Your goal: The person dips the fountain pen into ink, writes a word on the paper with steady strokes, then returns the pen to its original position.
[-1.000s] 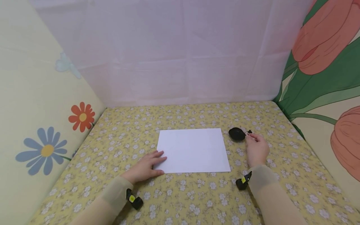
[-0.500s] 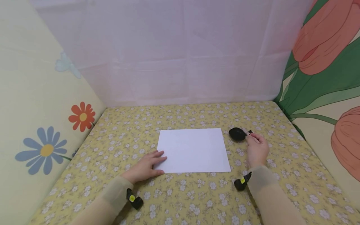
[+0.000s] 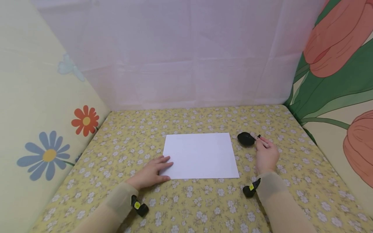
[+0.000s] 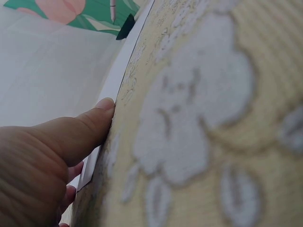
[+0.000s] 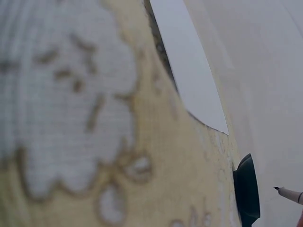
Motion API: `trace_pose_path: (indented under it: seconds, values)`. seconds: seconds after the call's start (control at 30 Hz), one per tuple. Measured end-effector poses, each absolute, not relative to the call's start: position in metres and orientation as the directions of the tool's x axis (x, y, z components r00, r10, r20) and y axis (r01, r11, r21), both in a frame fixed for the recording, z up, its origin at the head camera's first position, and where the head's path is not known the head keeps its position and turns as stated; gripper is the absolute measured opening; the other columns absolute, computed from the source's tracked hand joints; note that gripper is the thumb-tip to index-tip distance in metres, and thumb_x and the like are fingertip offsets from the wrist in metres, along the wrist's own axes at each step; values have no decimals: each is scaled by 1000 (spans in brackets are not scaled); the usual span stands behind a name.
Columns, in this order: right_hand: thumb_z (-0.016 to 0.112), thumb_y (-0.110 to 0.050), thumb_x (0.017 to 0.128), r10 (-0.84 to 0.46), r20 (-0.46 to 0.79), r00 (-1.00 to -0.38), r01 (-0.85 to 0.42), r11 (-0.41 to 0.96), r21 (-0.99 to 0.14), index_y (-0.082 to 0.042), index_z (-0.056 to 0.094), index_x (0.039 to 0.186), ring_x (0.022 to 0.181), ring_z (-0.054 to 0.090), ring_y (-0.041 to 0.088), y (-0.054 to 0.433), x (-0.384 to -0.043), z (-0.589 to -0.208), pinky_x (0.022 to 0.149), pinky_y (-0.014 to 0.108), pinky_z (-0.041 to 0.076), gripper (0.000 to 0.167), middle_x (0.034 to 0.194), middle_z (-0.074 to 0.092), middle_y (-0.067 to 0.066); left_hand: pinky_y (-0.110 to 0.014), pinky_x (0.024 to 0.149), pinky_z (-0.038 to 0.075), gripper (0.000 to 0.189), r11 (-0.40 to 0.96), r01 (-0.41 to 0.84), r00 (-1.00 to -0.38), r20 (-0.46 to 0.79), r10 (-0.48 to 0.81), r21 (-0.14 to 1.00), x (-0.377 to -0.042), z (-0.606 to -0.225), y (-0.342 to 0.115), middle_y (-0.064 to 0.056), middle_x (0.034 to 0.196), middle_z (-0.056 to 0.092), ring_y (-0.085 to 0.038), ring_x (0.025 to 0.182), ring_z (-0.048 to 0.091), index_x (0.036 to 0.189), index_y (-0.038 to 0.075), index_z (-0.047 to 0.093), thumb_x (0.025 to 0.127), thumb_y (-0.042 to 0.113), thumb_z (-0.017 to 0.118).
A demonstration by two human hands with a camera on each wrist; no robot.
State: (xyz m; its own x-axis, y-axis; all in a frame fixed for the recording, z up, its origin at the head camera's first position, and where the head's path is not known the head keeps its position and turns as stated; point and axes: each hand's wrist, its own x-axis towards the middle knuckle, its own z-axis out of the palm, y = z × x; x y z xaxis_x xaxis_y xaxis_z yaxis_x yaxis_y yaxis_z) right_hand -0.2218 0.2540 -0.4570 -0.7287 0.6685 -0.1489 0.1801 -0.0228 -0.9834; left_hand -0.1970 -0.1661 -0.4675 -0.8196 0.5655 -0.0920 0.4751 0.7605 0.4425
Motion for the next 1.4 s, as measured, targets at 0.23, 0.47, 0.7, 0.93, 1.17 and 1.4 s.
trace_pose_path:
  seconds: [0.23,0.47,0.7,0.93,1.17,1.4]
  values:
    - [57,-32,96,640,-149,-754,186,-10,-982,-14,56,136,91,59,14,253,-220,-455,64,22,48,44,125,60,8,-53,116,13,63,761,471,-822,-91,562,445,-196,-467,-166,-3,156,28,-31,145,18,145,18,46,90,44,64]
    - [57,-30,96,627,-150,-764,162,-39,-986,-12,54,138,92,59,13,252,-220,-455,64,20,48,46,133,56,11,-54,116,12,63,762,467,-824,-92,559,448,-196,-468,-166,-3,157,27,-31,145,17,145,18,46,90,45,64]
    - [59,-32,95,624,-150,-767,163,-36,-986,-13,55,137,94,60,14,251,-220,-455,68,20,49,46,128,59,9,-53,115,13,64,757,475,-820,-86,566,448,-197,-469,-167,-3,157,27,-31,145,17,145,18,45,90,46,64]
    - [64,-28,93,588,-136,-797,124,-61,-990,-10,62,129,86,61,16,249,-216,-449,56,21,46,41,117,66,11,-53,116,13,64,760,478,-819,-89,567,441,-198,-470,-168,-2,157,27,-30,145,17,145,19,45,90,47,63]
    - [63,-33,93,525,-118,-843,153,24,-988,-11,61,130,95,63,18,238,-216,-442,73,24,52,43,119,63,8,-52,116,13,64,759,477,-818,-92,568,443,-198,-470,-168,-2,157,27,-29,145,17,146,20,44,91,46,63]
    - [57,-44,95,397,-78,-915,164,187,-969,-13,58,133,98,60,24,225,-215,-439,76,32,52,49,117,63,13,-53,116,14,63,760,488,-814,-92,574,428,-199,-470,-168,-4,157,28,-30,145,17,146,19,45,91,46,63]
